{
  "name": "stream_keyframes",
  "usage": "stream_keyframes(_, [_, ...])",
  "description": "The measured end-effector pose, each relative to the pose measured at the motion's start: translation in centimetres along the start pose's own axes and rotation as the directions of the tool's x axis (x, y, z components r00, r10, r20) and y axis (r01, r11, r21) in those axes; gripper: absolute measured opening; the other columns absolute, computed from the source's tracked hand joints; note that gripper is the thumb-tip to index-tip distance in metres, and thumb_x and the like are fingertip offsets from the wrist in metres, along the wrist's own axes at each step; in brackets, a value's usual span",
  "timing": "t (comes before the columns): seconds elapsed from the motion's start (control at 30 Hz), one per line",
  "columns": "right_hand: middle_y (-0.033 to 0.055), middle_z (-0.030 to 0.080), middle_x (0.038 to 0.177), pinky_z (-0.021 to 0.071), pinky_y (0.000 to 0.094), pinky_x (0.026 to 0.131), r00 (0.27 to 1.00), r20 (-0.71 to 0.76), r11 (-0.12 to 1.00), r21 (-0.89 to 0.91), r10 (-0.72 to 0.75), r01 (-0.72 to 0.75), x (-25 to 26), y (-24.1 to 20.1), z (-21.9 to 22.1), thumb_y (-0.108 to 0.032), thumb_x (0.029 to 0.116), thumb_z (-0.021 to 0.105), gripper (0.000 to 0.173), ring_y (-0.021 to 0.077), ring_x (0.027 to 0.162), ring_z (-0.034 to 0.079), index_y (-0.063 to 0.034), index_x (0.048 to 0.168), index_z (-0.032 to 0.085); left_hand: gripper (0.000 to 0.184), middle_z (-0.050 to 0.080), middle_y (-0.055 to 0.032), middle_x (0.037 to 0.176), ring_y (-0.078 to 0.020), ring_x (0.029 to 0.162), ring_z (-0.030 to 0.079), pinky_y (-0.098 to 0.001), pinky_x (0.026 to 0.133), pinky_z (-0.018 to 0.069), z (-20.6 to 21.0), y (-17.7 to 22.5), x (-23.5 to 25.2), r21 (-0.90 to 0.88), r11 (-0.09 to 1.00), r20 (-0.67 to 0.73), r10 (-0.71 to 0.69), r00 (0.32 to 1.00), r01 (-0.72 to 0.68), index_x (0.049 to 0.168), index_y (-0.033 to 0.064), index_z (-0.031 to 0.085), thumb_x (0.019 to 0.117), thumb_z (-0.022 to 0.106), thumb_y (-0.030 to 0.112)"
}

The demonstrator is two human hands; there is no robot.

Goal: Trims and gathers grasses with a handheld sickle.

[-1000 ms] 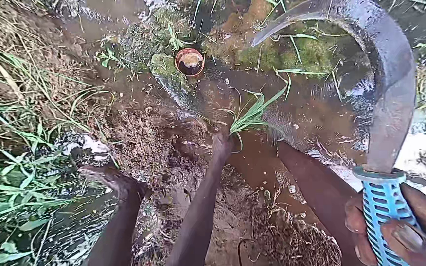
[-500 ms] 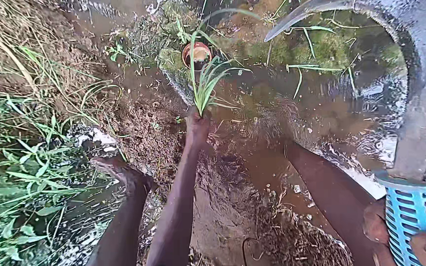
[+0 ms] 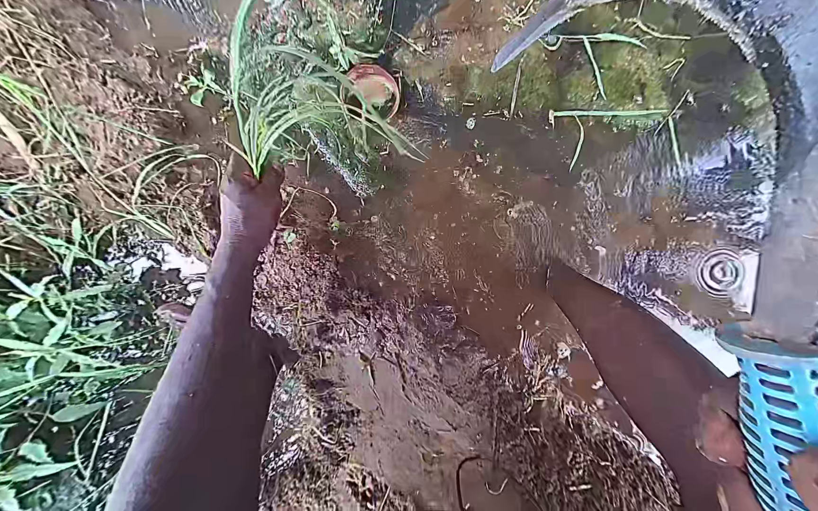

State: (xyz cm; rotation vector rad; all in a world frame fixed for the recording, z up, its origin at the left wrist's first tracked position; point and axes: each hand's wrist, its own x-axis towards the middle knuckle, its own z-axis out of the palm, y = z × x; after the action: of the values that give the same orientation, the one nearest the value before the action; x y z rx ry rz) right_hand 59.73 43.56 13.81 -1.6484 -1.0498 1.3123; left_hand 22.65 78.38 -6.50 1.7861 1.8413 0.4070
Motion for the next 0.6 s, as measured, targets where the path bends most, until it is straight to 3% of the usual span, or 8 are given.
stream_keyframes(0.03, [-0.0029, 0.066, 0.100, 0.0590, 0.0285, 0.068, 1.000, 0.001, 1.000, -0.007, 0.003, -0.003, 0.1, 0.0, 0.1, -0.033, 0.1070, 0.052, 0.045, 0.0059, 0.081, 0.066, -0.0018, 0.139, 0.046, 0.052, 0.060, -0.0292, 0.127, -0.0409, 0.115, 0.062, -0.0644, 0.098, 0.0457, 0.4, -0.8, 0.2, -0.005, 1.000, -0.013, -0.014, 1.000, 0.014, 0.145, 0.0012, 0.045, 0.1046, 0.054, 0.032])
stream_keyframes(0.13, [-0.0027, 0.067, 0.099, 0.0597, 0.0298, 0.068, 1.000, 0.007, 1.000, -0.025, 0.014, -0.014, 0.3, 0.0, 0.2, -0.035, 0.1065, 0.052, 0.044, 0.0069, 0.081, 0.067, -0.0023, 0.136, 0.048, 0.060, 0.054, -0.0336, 0.137, -0.0488, 0.128, 0.054, -0.0687, 0.106, 0.0396, 1.0, -2.9, -0.3, 0.059, 0.996, 0.005, -0.065, 0.998, 0.065, 0.151, 0.0000, 0.038, 0.1031, 0.059, 0.030])
stream_keyframes(0.23, [-0.0020, 0.067, 0.099, 0.0591, 0.0301, 0.067, 1.000, 0.011, 1.000, -0.022, 0.022, -0.022, 0.3, -0.1, 0.4, -0.034, 0.1069, 0.051, 0.044, 0.0074, 0.080, 0.066, -0.0026, 0.138, 0.048, 0.055, 0.057, -0.0360, 0.130, -0.0562, 0.120, 0.056, -0.0782, 0.095, 0.0403, 1.9, -5.2, -1.3, 0.158, 0.981, 0.065, -0.121, 0.990, 0.110, 0.149, 0.0043, 0.043, 0.1054, 0.053, 0.037])
stream_keyframes(0.3, [-0.0018, 0.067, 0.101, 0.0593, 0.0299, 0.066, 1.000, 0.019, 1.000, -0.004, 0.023, -0.023, 0.3, 0.0, 0.5, -0.033, 0.1070, 0.052, 0.042, 0.0079, 0.079, 0.067, -0.0036, 0.137, 0.048, 0.052, 0.058, -0.0376, 0.129, -0.0583, 0.120, 0.056, -0.0800, 0.095, 0.0387, 1.8, -5.7, -2.3, 0.184, 0.977, 0.139, -0.132, 0.981, 0.106, 0.146, 0.0035, 0.046, 0.1064, 0.052, 0.037])
stream_keyframes(0.37, [-0.0042, 0.068, 0.101, 0.0598, 0.0286, 0.066, 0.999, 0.015, 1.000, 0.002, 0.028, -0.028, 0.3, -0.2, 0.7, -0.033, 0.1068, 0.052, 0.042, 0.0068, 0.079, 0.067, -0.0053, 0.138, 0.048, 0.045, 0.060, -0.0384, 0.122, -0.0583, 0.115, 0.058, -0.0787, 0.093, 0.0401, 1.8, -5.1, -2.5, 0.216, 0.976, 0.227, -0.051, 0.973, 0.000, 0.141, -0.0006, 0.049, 0.1072, 0.052, 0.029])
stream_keyframes(0.43, [-0.0055, 0.068, 0.100, 0.0597, 0.0276, 0.065, 1.000, -0.010, 1.000, -0.012, 0.025, -0.025, 0.4, -0.4, 1.0, -0.033, 0.1064, 0.052, 0.045, 0.0057, 0.078, 0.067, -0.0045, 0.141, 0.046, 0.036, 0.064, -0.0352, 0.112, -0.0559, 0.108, 0.062, -0.0775, 0.089, 0.0436, 2.3, -4.9, -1.9, 0.252, 0.947, 0.325, 0.110, 0.939, -0.198, 0.130, -0.0030, 0.056, 0.1055, 0.056, 0.024])
stream_keyframes(0.5, [-0.0042, 0.067, 0.099, 0.0597, 0.0281, 0.063, 1.000, -0.016, 1.000, -0.016, 0.018, -0.018, 0.5, -0.4, 1.1, -0.033, 0.1067, 0.052, 0.044, 0.0065, 0.077, 0.066, -0.0043, 0.140, 0.047, 0.039, 0.063, -0.0295, 0.124, -0.0513, 0.117, 0.060, -0.0764, 0.096, 0.0420, 2.7, -4.7, -1.0, 0.267, 0.885, 0.435, 0.242, 0.867, -0.381, 0.133, 0.0010, 0.059, 0.1001, 0.065, 0.021])
stream_keyframes(0.6, [-0.0045, 0.068, 0.100, 0.0594, 0.0275, 0.063, 1.000, 0.002, 1.000, -0.005, 0.022, -0.022, 0.4, -0.3, 1.1, -0.035, 0.1065, 0.053, 0.045, 0.0064, 0.076, 0.066, -0.0059, 0.141, 0.047, 0.045, 0.058, -0.0248, 0.137, -0.0487, 0.127, 0.054, -0.0742, 0.103, 0.0384, 3.4, -4.4, 0.0, 0.331, 0.820, 0.547, 0.237, 0.803, -0.467, 0.138, 0.0079, 0.058, 0.0962, 0.070, 0.020])
